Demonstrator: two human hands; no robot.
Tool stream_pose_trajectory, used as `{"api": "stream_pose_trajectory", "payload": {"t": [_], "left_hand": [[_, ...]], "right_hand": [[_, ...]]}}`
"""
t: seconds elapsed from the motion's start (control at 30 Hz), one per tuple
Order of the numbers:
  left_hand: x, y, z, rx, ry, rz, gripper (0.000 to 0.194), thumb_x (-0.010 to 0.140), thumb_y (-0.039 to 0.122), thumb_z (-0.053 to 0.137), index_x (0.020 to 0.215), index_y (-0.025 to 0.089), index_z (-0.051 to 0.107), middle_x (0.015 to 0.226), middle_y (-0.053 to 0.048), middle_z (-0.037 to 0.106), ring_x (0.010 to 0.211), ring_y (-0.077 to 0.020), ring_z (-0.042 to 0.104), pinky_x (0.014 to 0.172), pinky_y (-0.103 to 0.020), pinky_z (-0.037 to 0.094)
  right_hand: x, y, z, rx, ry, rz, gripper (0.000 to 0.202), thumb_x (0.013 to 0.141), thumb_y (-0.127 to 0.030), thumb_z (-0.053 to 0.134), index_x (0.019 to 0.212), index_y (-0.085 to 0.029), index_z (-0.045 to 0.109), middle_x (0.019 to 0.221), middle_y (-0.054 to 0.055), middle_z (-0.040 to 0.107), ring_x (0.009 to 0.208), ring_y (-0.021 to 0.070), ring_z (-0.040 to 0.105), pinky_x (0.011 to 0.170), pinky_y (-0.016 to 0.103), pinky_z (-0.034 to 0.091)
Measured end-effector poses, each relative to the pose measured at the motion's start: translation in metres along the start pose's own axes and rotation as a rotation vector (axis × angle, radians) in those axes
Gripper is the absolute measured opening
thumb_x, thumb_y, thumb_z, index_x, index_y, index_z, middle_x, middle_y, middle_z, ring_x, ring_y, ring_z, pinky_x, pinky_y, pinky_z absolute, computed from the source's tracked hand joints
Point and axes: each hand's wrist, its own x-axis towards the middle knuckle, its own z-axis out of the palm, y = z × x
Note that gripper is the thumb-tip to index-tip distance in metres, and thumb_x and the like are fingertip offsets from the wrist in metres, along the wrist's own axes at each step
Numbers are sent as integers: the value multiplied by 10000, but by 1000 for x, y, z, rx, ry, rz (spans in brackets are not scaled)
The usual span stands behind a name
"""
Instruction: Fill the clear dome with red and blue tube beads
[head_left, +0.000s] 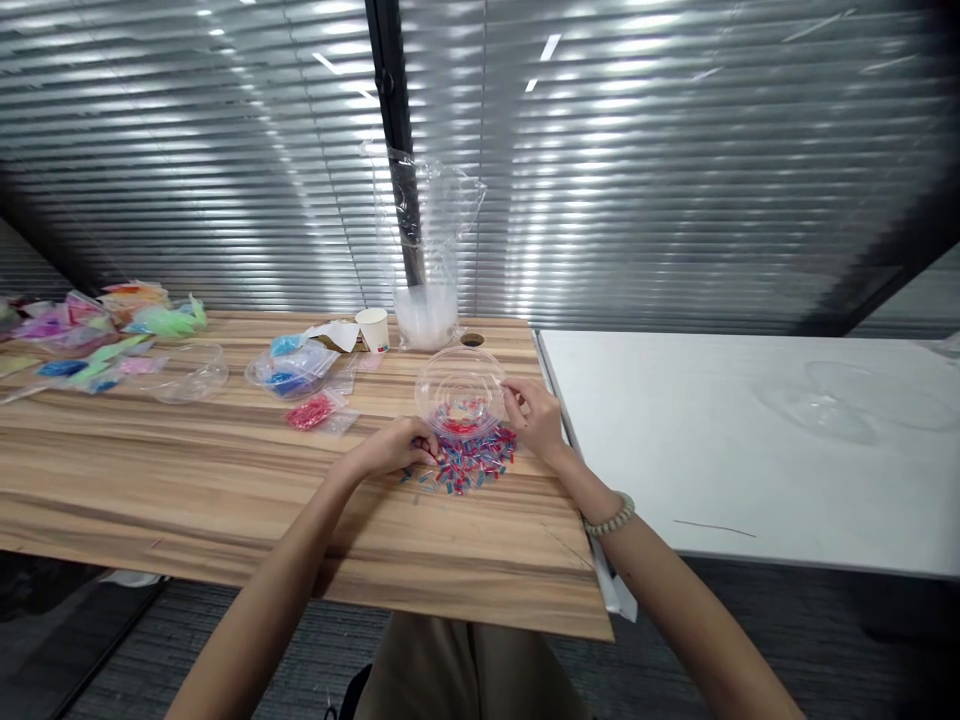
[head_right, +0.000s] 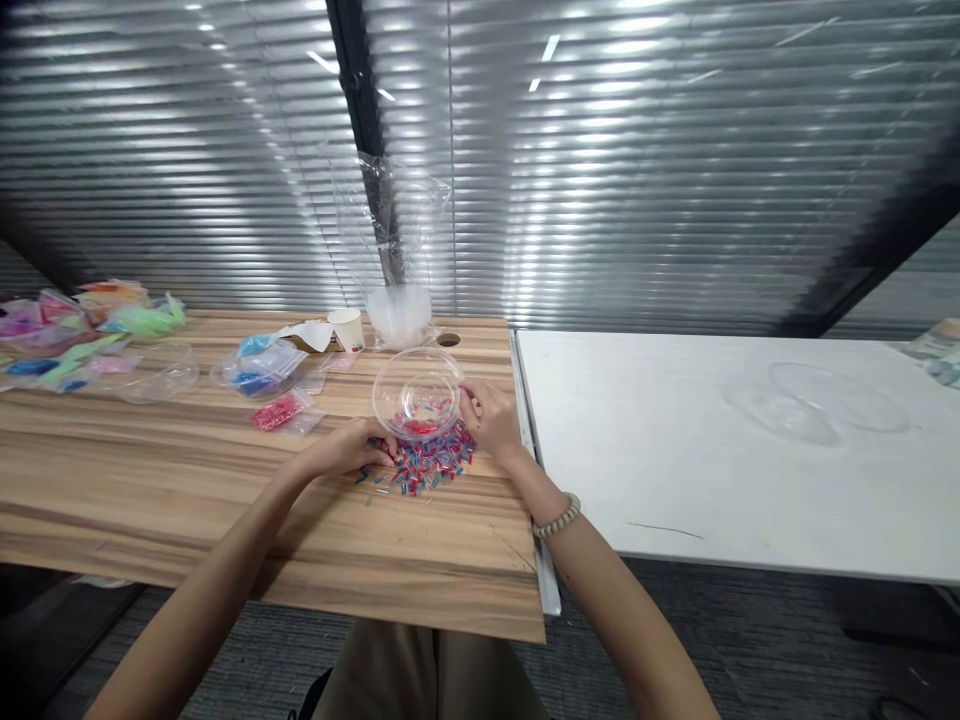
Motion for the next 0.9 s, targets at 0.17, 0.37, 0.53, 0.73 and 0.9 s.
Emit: {"api": "stream_pose_trajectory", "payload": {"t": [0.17,0.37,0.53,0.73,0.9], "left_hand": [[0,-6,3,25,21,-42,74,706,119,577,736,138,642,722,-26,661,658,-132,587,634,-204,428],[0,-6,3,1,28,-36,76,692,105,573,720,143,631,717,-21,647,664,-134,578,635,-208,427],[1,3,1,-9,15,-33,30,701,147,615,721,136,634,703,-20,649,654,-132,575,634,-210,424],[1,10,2,-83,-33,-23,61,738,161,597,751,120,640,733,-44,670,658,-131,594,623,-202,433],[1,5,3,-26,-62,-6,73,728,114,578,734,124,650,713,-35,671,641,-120,588,619,-189,421]], "right_hand": [[0,0,1,-12,-8,-21,153,846,-189,461,910,-197,600,845,46,673,761,176,621,676,314,496],[-1,2,2,-22,-26,-33,156,849,-183,456,919,-194,595,844,48,674,748,173,621,667,308,496],[0,1,1,-21,-12,-44,156,845,-181,461,923,-195,595,846,47,675,752,177,621,673,315,495],[1,1,0,-19,-2,-47,153,840,-166,466,927,-182,591,854,55,674,752,174,616,679,311,489],[0,2,1,-10,-9,-47,143,841,-168,466,916,-180,587,847,51,671,748,170,616,668,301,492]]}}
